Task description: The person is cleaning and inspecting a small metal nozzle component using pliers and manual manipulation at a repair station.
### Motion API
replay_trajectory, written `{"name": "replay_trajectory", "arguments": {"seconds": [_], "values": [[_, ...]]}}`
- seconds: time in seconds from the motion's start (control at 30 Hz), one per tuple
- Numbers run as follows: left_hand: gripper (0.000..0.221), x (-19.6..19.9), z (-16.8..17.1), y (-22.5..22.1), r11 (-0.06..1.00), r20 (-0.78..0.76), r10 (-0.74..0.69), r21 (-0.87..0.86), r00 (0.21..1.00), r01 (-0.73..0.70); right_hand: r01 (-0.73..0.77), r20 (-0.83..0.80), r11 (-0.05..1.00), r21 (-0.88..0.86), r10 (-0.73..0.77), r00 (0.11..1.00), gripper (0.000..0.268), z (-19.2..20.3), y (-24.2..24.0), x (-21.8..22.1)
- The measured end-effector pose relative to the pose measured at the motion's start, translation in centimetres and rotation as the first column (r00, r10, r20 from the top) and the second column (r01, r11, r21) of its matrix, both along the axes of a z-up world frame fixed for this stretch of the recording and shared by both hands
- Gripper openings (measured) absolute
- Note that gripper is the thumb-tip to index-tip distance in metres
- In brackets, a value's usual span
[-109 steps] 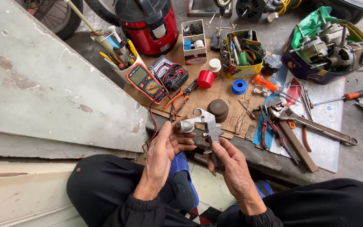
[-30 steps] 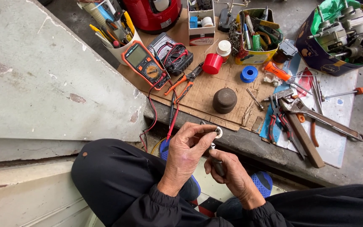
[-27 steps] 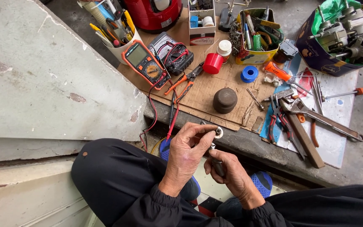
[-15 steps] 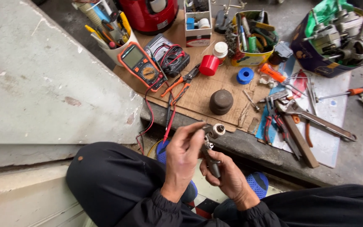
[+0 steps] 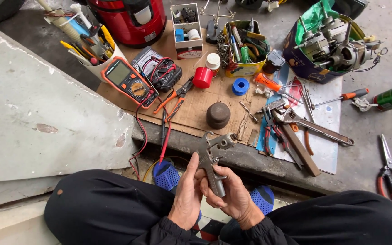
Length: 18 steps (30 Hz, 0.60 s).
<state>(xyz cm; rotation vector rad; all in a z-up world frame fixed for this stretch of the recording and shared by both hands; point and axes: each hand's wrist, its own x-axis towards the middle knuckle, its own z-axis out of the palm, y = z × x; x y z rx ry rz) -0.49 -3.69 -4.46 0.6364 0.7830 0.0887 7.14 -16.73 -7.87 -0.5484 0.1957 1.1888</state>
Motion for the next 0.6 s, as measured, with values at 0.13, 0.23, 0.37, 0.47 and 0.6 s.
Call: {"name": "replay_trajectory", "arguments": {"seconds": [0.13, 0.23, 0.37, 0.47, 0.6], "values": [[0.07, 1.6, 1.3, 0.7, 0.998, 0.043, -0.057, -0.031, 0.997, 0.058, -0.021, 0.0, 1.0, 0.011, 0.021, 1.0, 0.052, -0.2, -0.2, 0.1], [0.056, 2.3, 0.6, 0.9, 0.993, 0.189, -0.066, -0.086, 0.98, 0.083, -0.024, -0.011, 0.997, 0.068, 0.025, 1.0, 0.057, -0.3, -0.4, 0.3], [0.04, 2.3, 0.6, 0.9, 0.992, 0.201, -0.096, -0.065, 0.975, 0.111, -0.026, -0.034, 0.994, 0.104, 0.03, 0.999, 0.058, -1.0, -1.0, 0.5], [0.034, 2.0, 0.8, 1.3, 0.993, 0.163, -0.111, -0.019, 0.98, 0.115, -0.012, 0.056, 0.999, 0.037, 0.01, 0.998, 0.048, -0.3, -0.8, 0.5], [0.035, 1.7, 1.1, 1.5, 0.991, 0.207, -0.13, 0.05, 0.97, 0.122, 0.036, 0.334, 0.97, -0.241, 0.048, 0.941, 0.053, 1.0, 0.0, 0.8]]}}
